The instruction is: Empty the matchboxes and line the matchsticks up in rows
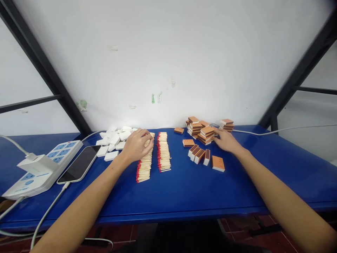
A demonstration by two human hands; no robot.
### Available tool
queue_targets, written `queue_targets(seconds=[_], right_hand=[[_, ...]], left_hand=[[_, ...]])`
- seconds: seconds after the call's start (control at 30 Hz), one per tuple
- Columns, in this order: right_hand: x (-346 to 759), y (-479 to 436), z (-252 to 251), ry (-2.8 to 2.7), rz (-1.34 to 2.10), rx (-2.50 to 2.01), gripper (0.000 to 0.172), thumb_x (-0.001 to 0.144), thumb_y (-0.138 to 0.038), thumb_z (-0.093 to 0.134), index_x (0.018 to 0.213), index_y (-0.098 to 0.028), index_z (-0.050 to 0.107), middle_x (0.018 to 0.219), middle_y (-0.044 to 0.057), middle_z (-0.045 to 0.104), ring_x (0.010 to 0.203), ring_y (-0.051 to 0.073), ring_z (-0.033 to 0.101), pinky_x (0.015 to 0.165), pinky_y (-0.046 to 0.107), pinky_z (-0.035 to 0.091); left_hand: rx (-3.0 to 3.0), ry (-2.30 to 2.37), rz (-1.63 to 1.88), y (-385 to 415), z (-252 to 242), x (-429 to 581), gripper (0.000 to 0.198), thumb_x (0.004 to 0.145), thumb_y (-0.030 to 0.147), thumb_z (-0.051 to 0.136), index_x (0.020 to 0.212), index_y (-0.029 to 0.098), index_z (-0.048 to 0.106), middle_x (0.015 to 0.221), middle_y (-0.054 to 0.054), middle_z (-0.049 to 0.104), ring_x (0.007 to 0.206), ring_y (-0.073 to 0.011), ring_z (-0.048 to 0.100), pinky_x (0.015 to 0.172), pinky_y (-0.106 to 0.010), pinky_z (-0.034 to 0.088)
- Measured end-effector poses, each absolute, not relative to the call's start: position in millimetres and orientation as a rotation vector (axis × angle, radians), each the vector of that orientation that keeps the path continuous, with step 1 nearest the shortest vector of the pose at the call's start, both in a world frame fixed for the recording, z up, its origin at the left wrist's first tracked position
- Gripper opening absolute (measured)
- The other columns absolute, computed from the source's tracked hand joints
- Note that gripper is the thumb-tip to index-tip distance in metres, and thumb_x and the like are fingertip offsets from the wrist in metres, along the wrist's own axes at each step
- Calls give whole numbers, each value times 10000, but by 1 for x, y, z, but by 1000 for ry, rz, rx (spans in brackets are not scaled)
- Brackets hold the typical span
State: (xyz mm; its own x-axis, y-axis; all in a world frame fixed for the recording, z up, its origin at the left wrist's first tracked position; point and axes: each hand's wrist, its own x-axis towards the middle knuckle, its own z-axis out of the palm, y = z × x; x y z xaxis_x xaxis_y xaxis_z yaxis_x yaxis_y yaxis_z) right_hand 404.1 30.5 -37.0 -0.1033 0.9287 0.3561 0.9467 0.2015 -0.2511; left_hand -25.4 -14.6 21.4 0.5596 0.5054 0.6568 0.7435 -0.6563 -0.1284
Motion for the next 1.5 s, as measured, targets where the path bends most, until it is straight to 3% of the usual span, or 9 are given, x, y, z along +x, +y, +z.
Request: queue_targets(seconds=[0.2,0.47,0.67,0.87,1.03,1.2,1.33,1.4,1.5], right_hand=[[395,29,-38,-2044,45,-1640,642,853,-198,516,1486,-195,409,1421,128,559,1330,311,498,1115,460,404],[389,31,-41,-2025,40,-1656,674,893,-343,532,1512,-157,342,1403,170,546,1316,334,499,1095,480,411],[383,15,-21,-2009,-61,-1597,571,880,-316,517,1429,-164,471,1376,158,555,1284,321,513,1088,455,407],[349,-16,11,-2026,211,-1445,345,938,-365,435,1111,-201,685,938,69,720,841,244,651,824,376,505],[329,-27,12,-2212,559,-1357,468,996,-431,327,1173,-243,716,1215,38,709,1107,274,636,988,408,470],[330,-22,2,-2316,533,-1452,497,1012,-416,275,1208,-264,705,1152,44,730,1105,301,642,1015,471,470],[331,-21,2,-2202,484,-1495,517,1020,-508,288,1306,-260,639,1350,58,643,1272,308,555,1102,483,391],[330,-24,7,-2180,454,-1478,513,1010,-517,330,1343,-245,610,1355,74,636,1239,300,576,1069,455,416],[325,-32,16,-2243,402,-1446,485,994,-499,391,1345,-241,604,1146,85,710,1012,275,661,929,418,484]], left_hand=[[-2415,-1006,-828,-15,21,-25,241,936,221,474,809,174,674,874,-81,677,811,-216,587,767,-385,496],[-2441,-1013,-828,-17,22,-23,227,931,217,476,800,190,659,876,-76,670,808,-213,585,761,-370,481],[-2440,-989,-838,-17,21,-24,234,938,215,475,801,178,662,873,-79,670,807,-212,585,759,-367,484],[-2441,-986,-833,-16,21,-23,229,938,214,475,801,183,655,874,-76,669,805,-211,582,763,-364,481],[-2453,-988,-840,-17,21,-23,227,938,218,472,806,185,654,879,-78,669,818,-215,587,777,-371,485],[-2460,-986,-827,-17,22,-22,242,938,220,466,796,185,659,871,-80,668,797,-212,577,752,-373,477],[-2465,-992,-823,-18,23,-21,241,933,219,469,794,188,662,865,-80,666,791,-212,575,744,-371,474],[-2468,-987,-821,-18,23,-22,247,937,221,465,788,187,659,866,-81,664,790,-211,573,746,-370,473],[-2479,-974,-824,-18,23,-22,252,940,222,462,788,181,658,869,-87,661,790,-213,571,744,-370,474]])
